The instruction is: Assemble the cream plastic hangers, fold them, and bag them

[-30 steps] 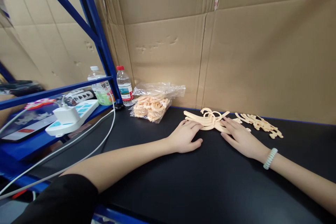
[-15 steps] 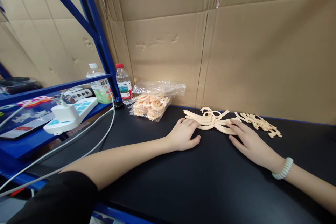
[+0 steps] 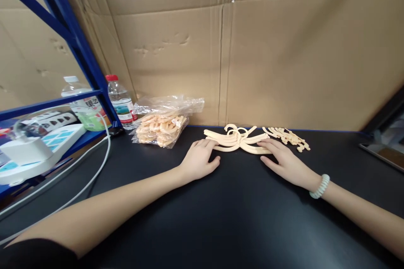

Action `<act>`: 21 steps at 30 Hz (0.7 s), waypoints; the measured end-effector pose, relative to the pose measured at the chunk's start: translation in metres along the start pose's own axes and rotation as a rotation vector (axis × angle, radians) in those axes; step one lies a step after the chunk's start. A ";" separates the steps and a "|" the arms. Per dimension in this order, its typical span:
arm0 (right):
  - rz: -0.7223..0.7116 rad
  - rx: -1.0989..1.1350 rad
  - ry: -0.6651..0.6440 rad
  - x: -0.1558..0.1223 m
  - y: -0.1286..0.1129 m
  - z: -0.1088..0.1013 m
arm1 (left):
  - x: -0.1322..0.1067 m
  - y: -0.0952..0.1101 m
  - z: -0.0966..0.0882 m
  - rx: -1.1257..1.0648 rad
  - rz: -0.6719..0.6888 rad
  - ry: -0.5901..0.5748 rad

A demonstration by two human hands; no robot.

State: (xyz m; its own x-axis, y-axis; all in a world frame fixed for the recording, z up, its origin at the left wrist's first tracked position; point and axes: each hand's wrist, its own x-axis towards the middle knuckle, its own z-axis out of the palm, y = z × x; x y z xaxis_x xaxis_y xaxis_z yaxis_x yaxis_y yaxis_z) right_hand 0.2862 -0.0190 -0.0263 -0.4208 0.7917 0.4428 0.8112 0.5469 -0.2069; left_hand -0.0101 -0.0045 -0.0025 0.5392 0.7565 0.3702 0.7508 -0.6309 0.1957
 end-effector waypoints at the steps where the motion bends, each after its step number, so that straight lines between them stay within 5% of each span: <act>1: 0.003 0.005 0.003 0.000 0.000 -0.001 | 0.000 -0.002 -0.001 0.000 -0.009 0.002; 21: -0.022 0.079 0.137 0.005 0.003 -0.009 | 0.005 -0.014 -0.004 0.034 0.017 0.033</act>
State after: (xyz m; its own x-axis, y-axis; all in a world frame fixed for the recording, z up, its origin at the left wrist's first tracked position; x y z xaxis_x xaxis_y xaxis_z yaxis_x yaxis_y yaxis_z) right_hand 0.2907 -0.0160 -0.0167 -0.3741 0.7380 0.5616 0.7659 0.5873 -0.2616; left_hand -0.0193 0.0076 0.0000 0.5395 0.7392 0.4032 0.7543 -0.6371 0.1585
